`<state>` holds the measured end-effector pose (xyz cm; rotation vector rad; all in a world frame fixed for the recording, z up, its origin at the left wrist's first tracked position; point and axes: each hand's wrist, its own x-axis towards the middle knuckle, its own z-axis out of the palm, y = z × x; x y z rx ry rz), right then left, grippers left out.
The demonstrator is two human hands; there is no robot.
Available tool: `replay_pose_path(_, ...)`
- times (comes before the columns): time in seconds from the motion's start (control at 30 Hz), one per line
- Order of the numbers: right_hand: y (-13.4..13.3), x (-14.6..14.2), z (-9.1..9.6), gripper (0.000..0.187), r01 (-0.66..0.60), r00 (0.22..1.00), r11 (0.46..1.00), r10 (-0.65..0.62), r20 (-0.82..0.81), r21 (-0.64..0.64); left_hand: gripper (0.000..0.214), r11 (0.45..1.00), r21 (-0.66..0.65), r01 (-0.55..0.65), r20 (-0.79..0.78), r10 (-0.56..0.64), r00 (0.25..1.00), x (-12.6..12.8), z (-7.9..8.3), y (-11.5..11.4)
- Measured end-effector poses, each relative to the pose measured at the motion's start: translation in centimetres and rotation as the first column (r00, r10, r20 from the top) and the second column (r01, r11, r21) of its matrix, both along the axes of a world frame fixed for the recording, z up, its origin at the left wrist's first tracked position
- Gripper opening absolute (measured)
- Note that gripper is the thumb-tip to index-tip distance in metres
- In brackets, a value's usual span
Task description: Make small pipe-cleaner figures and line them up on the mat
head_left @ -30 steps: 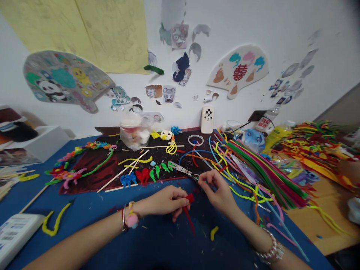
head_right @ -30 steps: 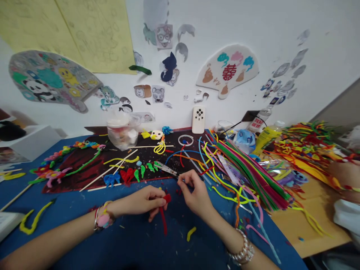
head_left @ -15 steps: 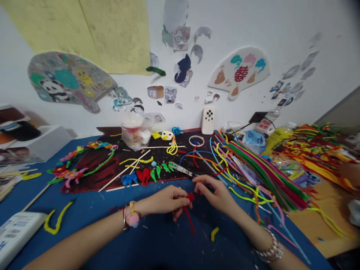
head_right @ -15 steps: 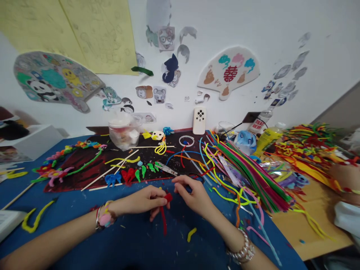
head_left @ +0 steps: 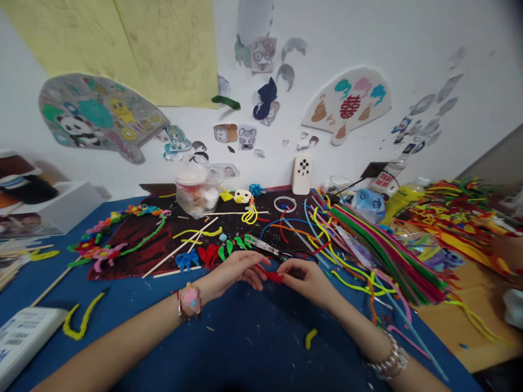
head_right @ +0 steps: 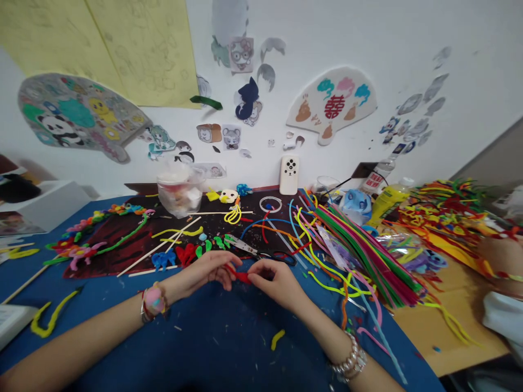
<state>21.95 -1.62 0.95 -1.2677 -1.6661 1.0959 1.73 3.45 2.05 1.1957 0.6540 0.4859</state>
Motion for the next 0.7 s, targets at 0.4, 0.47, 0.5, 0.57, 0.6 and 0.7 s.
replay_pose_path(0.4, -0.5, -1.6, -0.6, 0.023, 0.180, 0.912, 0.966, -0.235, -0.338, -0.184, 0.029, 0.974, 0.096, -0.208, 0.070, 0.201, 0.977, 1.9, -0.6, -1.7)
replay_pose_path(0.47, -0.6, -1.7, -0.7, 0.022, 0.159, 0.927, 0.974, -0.204, -0.316, -0.162, 0.026, 0.968, 0.076, -0.238, 0.055, 0.234, 0.971, 2.0, -1.2, -1.6)
replay_pose_path(0.5, -0.6, -1.7, -0.8, 0.022, 0.154, 0.931, 0.976, -0.195, -0.309, -0.152, 0.025, 0.967, 0.057, -0.250, 0.051, 0.247, 0.968, 2.0, -1.5, -1.5)
replay_pose_path(0.57, -0.6, -1.7, -1.0, 0.020, 0.165, 0.934, 0.978, -0.197, -0.298, -0.130, 0.024, 0.967, 0.030, -0.255, 0.050, 0.253, 0.966, 1.9, -1.8, -1.4)
replay_pose_path(0.6, -0.6, -1.6, -1.1, 0.020, 0.176, 0.934, 0.977, -0.204, -0.293, -0.119, 0.023, 0.968, 0.030, -0.248, 0.056, 0.246, 0.968, 1.9, -2.0, -1.4)
replay_pose_path(0.7, -0.4, -1.5, -1.3, 0.020, 0.184, 0.933, 0.977, -0.208, -0.292, -0.109, 0.024, 0.972, 0.049, -0.229, 0.072, 0.225, 0.972, 1.7, -2.1, -1.5)
